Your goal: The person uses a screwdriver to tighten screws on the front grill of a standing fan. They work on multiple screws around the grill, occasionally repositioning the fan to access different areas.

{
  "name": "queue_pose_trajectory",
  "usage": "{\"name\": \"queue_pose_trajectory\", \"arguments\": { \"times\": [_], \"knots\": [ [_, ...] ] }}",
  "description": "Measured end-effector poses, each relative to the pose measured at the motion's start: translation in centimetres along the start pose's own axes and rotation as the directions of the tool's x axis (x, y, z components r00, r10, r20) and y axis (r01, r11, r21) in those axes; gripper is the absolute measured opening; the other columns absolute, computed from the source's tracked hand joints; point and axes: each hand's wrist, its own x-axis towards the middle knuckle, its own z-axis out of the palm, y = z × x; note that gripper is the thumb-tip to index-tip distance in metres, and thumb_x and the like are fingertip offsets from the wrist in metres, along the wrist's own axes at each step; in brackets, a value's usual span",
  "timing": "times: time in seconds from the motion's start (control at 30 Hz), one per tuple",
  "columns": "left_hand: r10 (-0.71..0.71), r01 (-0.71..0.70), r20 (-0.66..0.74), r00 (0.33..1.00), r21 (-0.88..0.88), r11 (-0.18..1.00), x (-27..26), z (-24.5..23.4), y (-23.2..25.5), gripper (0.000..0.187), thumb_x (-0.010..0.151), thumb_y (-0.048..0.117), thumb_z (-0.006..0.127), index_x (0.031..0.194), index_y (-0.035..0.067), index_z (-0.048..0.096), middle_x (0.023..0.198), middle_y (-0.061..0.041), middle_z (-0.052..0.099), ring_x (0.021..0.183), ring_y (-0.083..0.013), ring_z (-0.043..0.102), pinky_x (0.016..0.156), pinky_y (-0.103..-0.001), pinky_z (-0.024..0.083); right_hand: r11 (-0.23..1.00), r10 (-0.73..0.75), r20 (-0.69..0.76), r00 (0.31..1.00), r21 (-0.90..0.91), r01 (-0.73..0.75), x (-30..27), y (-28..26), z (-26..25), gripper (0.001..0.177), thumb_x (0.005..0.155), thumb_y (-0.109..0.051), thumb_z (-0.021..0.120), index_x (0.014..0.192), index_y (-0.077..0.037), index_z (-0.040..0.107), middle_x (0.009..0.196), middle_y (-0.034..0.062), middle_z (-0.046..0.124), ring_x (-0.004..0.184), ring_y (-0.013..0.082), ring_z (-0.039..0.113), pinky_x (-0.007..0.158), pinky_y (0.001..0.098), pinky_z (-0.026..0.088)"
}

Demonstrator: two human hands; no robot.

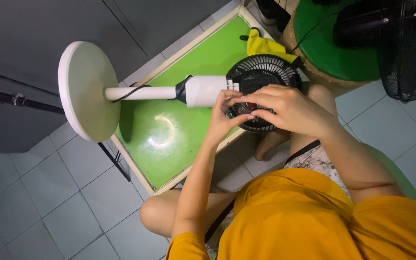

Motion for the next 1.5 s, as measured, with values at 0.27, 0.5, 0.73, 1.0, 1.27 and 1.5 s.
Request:
{"name": "queue_pose_trajectory", "arguments": {
  "times": [0.27, 0.5, 0.73, 1.0, 1.27, 1.5],
  "knots": [
    [0.028, -0.034, 0.025, 0.999, 0.304, 0.952, -0.7, -0.7, -0.1, 0.042, 0.070, 0.006, 0.087, 0.109, 0.001, 0.070, 0.108, -0.009, 0.069, 0.105, -0.0237, 0.067, 0.100, -0.034, 0.051, 0.929, 0.171, 0.048, 0.984, -0.340, -0.145, 1.1, -1.2, 0.5, 0.035, 0.085, -0.036, 0.083, 0.099, -0.006, 0.070, 0.088, 0.0107, 0.067, 0.092, 0.0293, 0.067, 0.079, 0.0397, 0.056],
    [0.093, -0.132, 0.126, 0.988, 0.347, 0.929, -0.1, -0.7, 1.0, 0.046, 0.070, 0.008, 0.089, 0.112, 0.001, 0.070, 0.122, -0.014, 0.070, 0.117, -0.0276, 0.066, 0.106, -0.038, 0.049, 0.992, -0.126, -0.092, 0.988, -0.004, 0.127, -0.1, 0.2, 0.0, 0.027, 0.089, -0.021, 0.076, 0.108, -0.003, 0.070, 0.104, 0.0070, 0.068, 0.096, 0.0245, 0.067, 0.082, 0.0381, 0.056],
    [0.027, 0.048, -0.190, 0.981, 0.380, 0.924, -1.3, 2.5, -0.3, 0.044, 0.073, 0.008, 0.087, 0.112, 0.003, 0.064, 0.106, -0.008, 0.072, 0.098, -0.0208, 0.072, 0.092, -0.032, 0.057, 0.878, 0.092, 0.061, 0.994, -0.475, -0.052, 0.8, 0.1, 2.4, 0.031, 0.093, -0.040, 0.075, 0.095, -0.009, 0.071, 0.089, 0.0061, 0.063, 0.092, 0.0247, 0.065, 0.081, 0.0378, 0.056],
    [-0.129, 0.123, 0.080, 0.988, 0.080, 0.989, -0.4, -0.4, 1.0, 0.064, 0.072, -0.003, 0.086, 0.129, 0.003, 0.058, 0.126, -0.008, 0.066, 0.114, -0.0176, 0.066, 0.102, -0.032, 0.053, 0.973, -0.185, -0.054, 0.981, 0.129, 0.191, 0.3, 0.6, 0.2, 0.040, 0.086, -0.015, 0.071, 0.125, -0.004, 0.068, 0.118, 0.0128, 0.071, 0.106, 0.0286, 0.069, 0.091, 0.0376, 0.055],
    [0.091, -0.026, -0.129, 0.987, 0.434, 0.900, -1.3, 2.2, -0.6, 0.053, 0.072, 0.009, 0.091, 0.114, 0.001, 0.060, 0.108, -0.011, 0.065, 0.100, -0.0206, 0.065, 0.093, -0.032, 0.054, 0.932, 0.179, -0.098, 0.979, -0.301, -0.201, 0.4, 1.2, 3.1, 0.040, 0.091, -0.038, 0.083, 0.091, -0.002, 0.064, 0.085, 0.0117, 0.063, 0.084, 0.0273, 0.067, 0.075, 0.0397, 0.056],
    [-0.033, 0.024, 0.020, 0.999, 0.368, 0.929, -0.3, -0.8, -1.2, 0.041, 0.070, 0.010, 0.091, 0.103, 0.000, 0.069, 0.098, -0.010, 0.070, 0.095, -0.0216, 0.066, 0.091, -0.033, 0.052, 0.970, -0.235, -0.251, 0.939, 0.002, 0.243, 0.6, 0.3, 0.6, 0.033, 0.086, -0.018, 0.073, 0.113, 0.001, 0.066, 0.106, 0.0159, 0.067, 0.097, 0.0312, 0.065, 0.080, 0.0398, 0.054]
  ]
}}
